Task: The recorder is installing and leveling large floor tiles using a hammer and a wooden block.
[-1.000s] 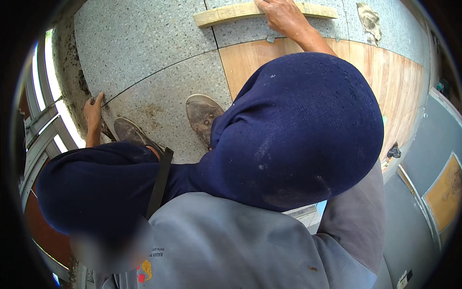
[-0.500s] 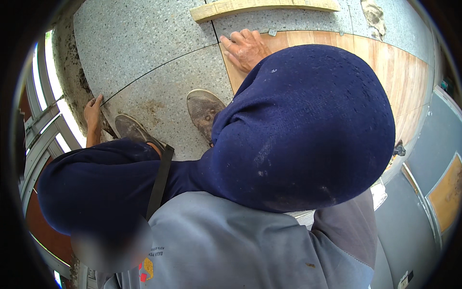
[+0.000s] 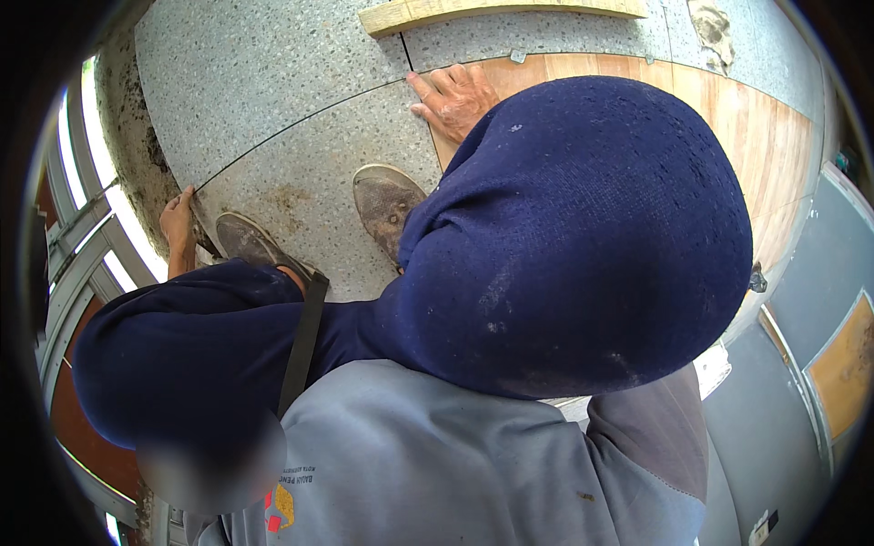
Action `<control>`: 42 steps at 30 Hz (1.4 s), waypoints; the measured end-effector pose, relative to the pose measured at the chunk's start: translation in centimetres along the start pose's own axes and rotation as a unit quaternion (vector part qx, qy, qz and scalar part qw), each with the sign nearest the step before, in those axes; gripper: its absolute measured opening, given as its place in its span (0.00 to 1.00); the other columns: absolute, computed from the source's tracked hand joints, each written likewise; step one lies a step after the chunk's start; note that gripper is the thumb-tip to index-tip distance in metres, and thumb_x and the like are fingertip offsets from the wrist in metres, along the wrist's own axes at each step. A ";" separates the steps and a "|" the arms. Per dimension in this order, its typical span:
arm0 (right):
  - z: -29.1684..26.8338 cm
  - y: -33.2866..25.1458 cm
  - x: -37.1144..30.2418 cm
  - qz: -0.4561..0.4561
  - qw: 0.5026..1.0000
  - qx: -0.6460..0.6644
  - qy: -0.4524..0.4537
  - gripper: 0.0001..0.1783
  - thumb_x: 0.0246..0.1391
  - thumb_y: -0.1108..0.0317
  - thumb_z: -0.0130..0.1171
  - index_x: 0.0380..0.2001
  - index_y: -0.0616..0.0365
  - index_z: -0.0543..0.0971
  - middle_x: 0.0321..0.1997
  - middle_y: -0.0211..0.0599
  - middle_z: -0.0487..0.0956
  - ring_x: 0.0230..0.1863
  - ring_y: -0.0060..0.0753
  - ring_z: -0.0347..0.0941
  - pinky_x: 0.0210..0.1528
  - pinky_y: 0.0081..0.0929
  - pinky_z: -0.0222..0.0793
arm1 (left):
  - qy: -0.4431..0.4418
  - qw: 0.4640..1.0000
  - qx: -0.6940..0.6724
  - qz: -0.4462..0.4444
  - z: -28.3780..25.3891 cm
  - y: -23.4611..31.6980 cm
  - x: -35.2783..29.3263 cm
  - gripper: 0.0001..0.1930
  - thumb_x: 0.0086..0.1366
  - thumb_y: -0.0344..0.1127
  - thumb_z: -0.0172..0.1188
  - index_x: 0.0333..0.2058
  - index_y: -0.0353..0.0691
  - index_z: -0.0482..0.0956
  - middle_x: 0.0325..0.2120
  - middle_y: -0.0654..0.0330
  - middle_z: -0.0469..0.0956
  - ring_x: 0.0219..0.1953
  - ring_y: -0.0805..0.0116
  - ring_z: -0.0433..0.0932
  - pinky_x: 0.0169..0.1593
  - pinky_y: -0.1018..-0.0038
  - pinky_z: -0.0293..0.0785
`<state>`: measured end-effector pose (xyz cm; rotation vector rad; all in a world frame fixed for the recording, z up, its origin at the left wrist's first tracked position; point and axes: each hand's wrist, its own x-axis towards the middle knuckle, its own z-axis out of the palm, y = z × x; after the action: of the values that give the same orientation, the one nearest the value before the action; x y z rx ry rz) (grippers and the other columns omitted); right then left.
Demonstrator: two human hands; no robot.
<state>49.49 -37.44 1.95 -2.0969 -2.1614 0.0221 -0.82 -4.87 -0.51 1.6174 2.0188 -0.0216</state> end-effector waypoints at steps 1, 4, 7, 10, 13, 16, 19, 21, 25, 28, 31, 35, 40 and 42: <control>-0.1 0.1 -0.1 0.003 1.000 0.000 0.003 0.28 0.68 0.50 0.57 0.66 0.50 0.75 0.42 0.29 0.73 0.46 0.31 0.66 0.51 0.33 0.64 | -0.012 0.999 -0.035 -0.004 0.2 0.1 -0.2 0.30 0.63 0.50 0.70 0.52 0.27 0.83 0.49 0.43 0.84 0.53 0.53 0.82 0.57 0.63 0.74; 0.5 -0.9 0.6 0.009 0.999 0.027 0.018 0.29 0.67 0.51 0.58 0.66 0.51 0.75 0.42 0.29 0.73 0.47 0.32 0.67 0.50 0.33 0.63 | 0.008 0.997 -0.077 -0.003 -0.9 -0.8 -0.6 0.25 0.63 0.43 0.70 0.52 0.29 0.84 0.49 0.47 0.85 0.51 0.58 0.83 0.56 0.66 0.75; 0.7 -0.8 0.7 0.007 0.999 0.040 0.029 0.29 0.66 0.52 0.60 0.65 0.52 0.75 0.42 0.30 0.74 0.46 0.33 0.68 0.49 0.34 0.64 | 0.031 0.999 -0.025 0.001 -1.4 -0.8 -0.7 0.21 0.62 0.40 0.70 0.49 0.32 0.86 0.48 0.50 0.86 0.48 0.60 0.84 0.54 0.69 0.75; 0.1 -0.5 0.2 0.013 0.999 0.034 0.019 0.29 0.64 0.53 0.63 0.64 0.52 0.76 0.41 0.32 0.75 0.44 0.36 0.70 0.47 0.37 0.64 | 0.026 0.999 -0.039 0.019 -0.8 -0.1 -1.2 0.17 0.61 0.38 0.69 0.45 0.35 0.89 0.44 0.52 0.88 0.47 0.62 0.84 0.54 0.70 0.75; -1.7 0.4 0.1 0.027 0.998 0.051 0.025 0.28 0.60 0.58 0.68 0.62 0.50 0.78 0.44 0.34 0.77 0.48 0.36 0.72 0.52 0.38 0.66 | 0.027 0.992 -0.122 -0.014 0.5 -0.5 -1.0 0.15 0.59 0.37 0.71 0.42 0.35 0.90 0.41 0.54 0.88 0.45 0.65 0.84 0.52 0.72 0.76; -4.3 3.2 3.1 0.025 0.993 -0.015 0.113 0.28 0.60 0.55 0.68 0.62 0.49 0.78 0.51 0.34 0.78 0.55 0.36 0.72 0.56 0.39 0.68 | 0.036 0.981 -0.184 -0.053 -1.3 -3.5 0.8 0.13 0.59 0.33 0.72 0.41 0.32 0.89 0.39 0.55 0.88 0.42 0.67 0.84 0.49 0.72 0.76; -6.6 9.8 4.4 0.053 0.989 -0.097 0.099 0.33 0.58 0.56 0.69 0.65 0.49 0.74 0.62 0.37 0.76 0.63 0.41 0.70 0.64 0.42 0.66 | 0.013 0.959 -0.277 -0.066 -1.2 -3.3 0.2 0.12 0.60 0.30 0.72 0.40 0.29 0.88 0.36 0.56 0.87 0.38 0.67 0.83 0.46 0.72 0.76; -7.7 14.5 3.7 0.058 0.991 -0.118 -0.004 0.38 0.56 0.63 0.68 0.69 0.51 0.69 0.67 0.40 0.74 0.68 0.46 0.67 0.68 0.44 0.62 | -0.003 0.952 -0.296 -0.079 0.0 -1.4 -0.9 0.10 0.60 0.29 0.71 0.39 0.29 0.87 0.35 0.57 0.86 0.37 0.67 0.82 0.44 0.73 0.76; -7.8 19.6 3.7 0.055 0.981 -0.134 -0.129 0.40 0.55 0.70 0.66 0.72 0.52 0.65 0.69 0.43 0.72 0.70 0.49 0.66 0.72 0.45 0.59 | -0.020 0.950 -0.304 -0.074 -0.6 -0.6 -1.1 0.06 0.61 0.28 0.70 0.35 0.31 0.86 0.32 0.59 0.85 0.34 0.69 0.80 0.41 0.73 0.76; -7.1 20.7 4.5 0.078 0.977 -0.087 -0.179 0.38 0.56 0.74 0.63 0.70 0.53 0.66 0.67 0.45 0.74 0.69 0.49 0.68 0.71 0.43 0.61 | -0.023 0.953 -0.295 -0.066 -1.4 -1.2 -0.8 0.05 0.61 0.28 0.70 0.34 0.32 0.86 0.32 0.60 0.84 0.34 0.70 0.80 0.41 0.73 0.75; -6.6 21.2 4.4 0.071 0.982 -0.040 -0.170 0.35 0.54 0.77 0.62 0.67 0.57 0.69 0.61 0.47 0.77 0.63 0.49 0.72 0.67 0.44 0.65 | -0.041 0.942 -0.324 -0.083 -1.3 -1.3 -1.3 0.07 0.61 0.29 0.71 0.35 0.33 0.86 0.33 0.60 0.85 0.35 0.70 0.80 0.41 0.73 0.75; -7.2 20.7 4.5 0.063 0.987 -0.045 -0.141 0.33 0.54 0.78 0.61 0.66 0.59 0.71 0.58 0.48 0.79 0.61 0.51 0.73 0.65 0.44 0.68 | -0.011 0.970 -0.241 -0.044 -1.1 -0.7 -2.3 0.15 0.58 0.37 0.75 0.38 0.32 0.87 0.35 0.58 0.85 0.37 0.68 0.80 0.44 0.71 0.75; -7.2 20.6 4.4 0.056 0.988 -0.027 -0.141 0.33 0.53 0.76 0.61 0.64 0.58 0.72 0.58 0.49 0.79 0.62 0.52 0.73 0.64 0.45 0.67 | -0.012 0.982 -0.186 -0.014 -0.7 -0.8 -2.6 0.23 0.56 0.44 0.76 0.43 0.30 0.86 0.40 0.53 0.84 0.42 0.64 0.81 0.48 0.68 0.75; -7.0 20.4 4.2 0.049 0.991 -0.026 -0.121 0.32 0.54 0.74 0.60 0.65 0.57 0.71 0.58 0.48 0.79 0.62 0.51 0.73 0.65 0.45 0.66 | -0.013 0.987 -0.157 -0.026 -1.2 -0.7 -2.4 0.26 0.55 0.45 0.77 0.45 0.30 0.85 0.42 0.52 0.84 0.44 0.62 0.81 0.50 0.67 0.75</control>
<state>70.37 -33.12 7.15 -2.3378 -2.2061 0.2445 -1.63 -6.80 1.25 1.3585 1.9319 0.2430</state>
